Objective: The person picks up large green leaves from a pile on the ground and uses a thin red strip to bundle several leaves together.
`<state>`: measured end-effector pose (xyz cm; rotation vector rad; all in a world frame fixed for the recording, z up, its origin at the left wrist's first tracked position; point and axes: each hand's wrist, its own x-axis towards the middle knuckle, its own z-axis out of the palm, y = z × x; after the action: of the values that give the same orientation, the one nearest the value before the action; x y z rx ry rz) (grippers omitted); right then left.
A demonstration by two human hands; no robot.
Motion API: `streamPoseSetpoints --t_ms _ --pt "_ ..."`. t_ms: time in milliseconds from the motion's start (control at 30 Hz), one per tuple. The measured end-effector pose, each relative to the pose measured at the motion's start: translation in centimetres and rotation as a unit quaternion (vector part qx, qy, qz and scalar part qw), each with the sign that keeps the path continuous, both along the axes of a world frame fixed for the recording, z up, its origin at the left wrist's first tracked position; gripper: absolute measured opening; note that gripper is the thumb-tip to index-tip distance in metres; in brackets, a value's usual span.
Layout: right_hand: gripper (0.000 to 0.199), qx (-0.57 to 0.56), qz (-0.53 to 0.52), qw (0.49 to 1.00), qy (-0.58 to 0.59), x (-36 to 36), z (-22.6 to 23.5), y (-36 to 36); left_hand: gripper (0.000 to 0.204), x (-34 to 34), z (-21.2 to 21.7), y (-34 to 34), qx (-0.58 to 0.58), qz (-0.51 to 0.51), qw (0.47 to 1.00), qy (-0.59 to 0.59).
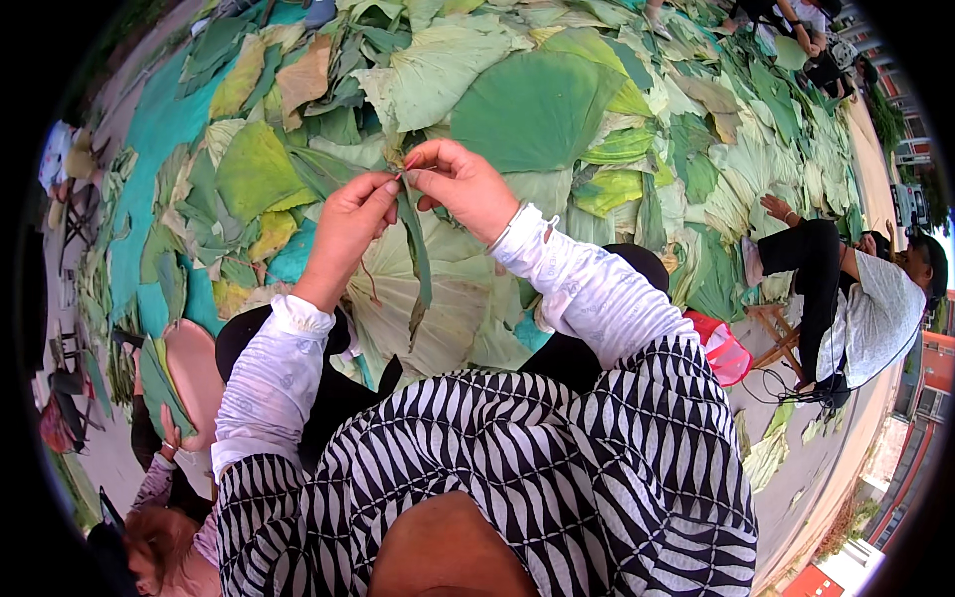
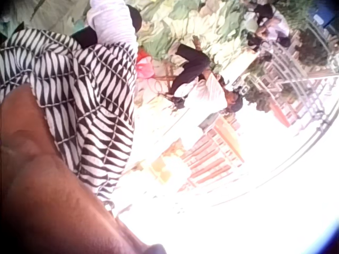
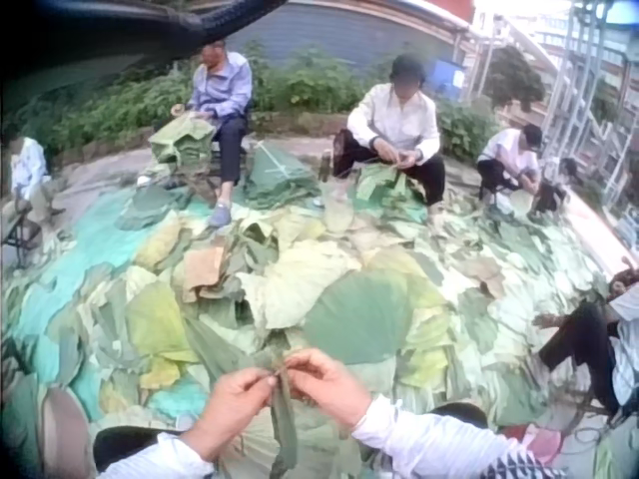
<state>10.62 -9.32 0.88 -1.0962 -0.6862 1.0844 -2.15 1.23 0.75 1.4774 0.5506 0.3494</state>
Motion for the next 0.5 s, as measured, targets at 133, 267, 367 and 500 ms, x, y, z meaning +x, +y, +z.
streamPoseSetpoints --t_ms 133,267,367,500 --pt "0.011 0.001 -0.002 0.998 -0.063 -0.1 0.8 -0.2 0.024 -0.6 0.6 1.3 0.136 -0.026 0.988 -0.067" --pt "0.008 0.031 0.008 0.989 -0.147 -1.0 0.5 -0.1 0.033 -1.3 2.2 1.8 -0.067 0.013 0.997 -0.048" --pt "0.008 0.043 0.011 0.985 -0.169 -1.3 0.2 0.0 0.031 -0.9 3.4 0.4 -0.027 -0.030 0.999 0.016" --pt "0.008 0.018 0.046 0.985 -0.167 -1.1 1.2 -0.3 0.034 -2.4 4.3 1.8 -0.006 -0.096 0.995 0.033"
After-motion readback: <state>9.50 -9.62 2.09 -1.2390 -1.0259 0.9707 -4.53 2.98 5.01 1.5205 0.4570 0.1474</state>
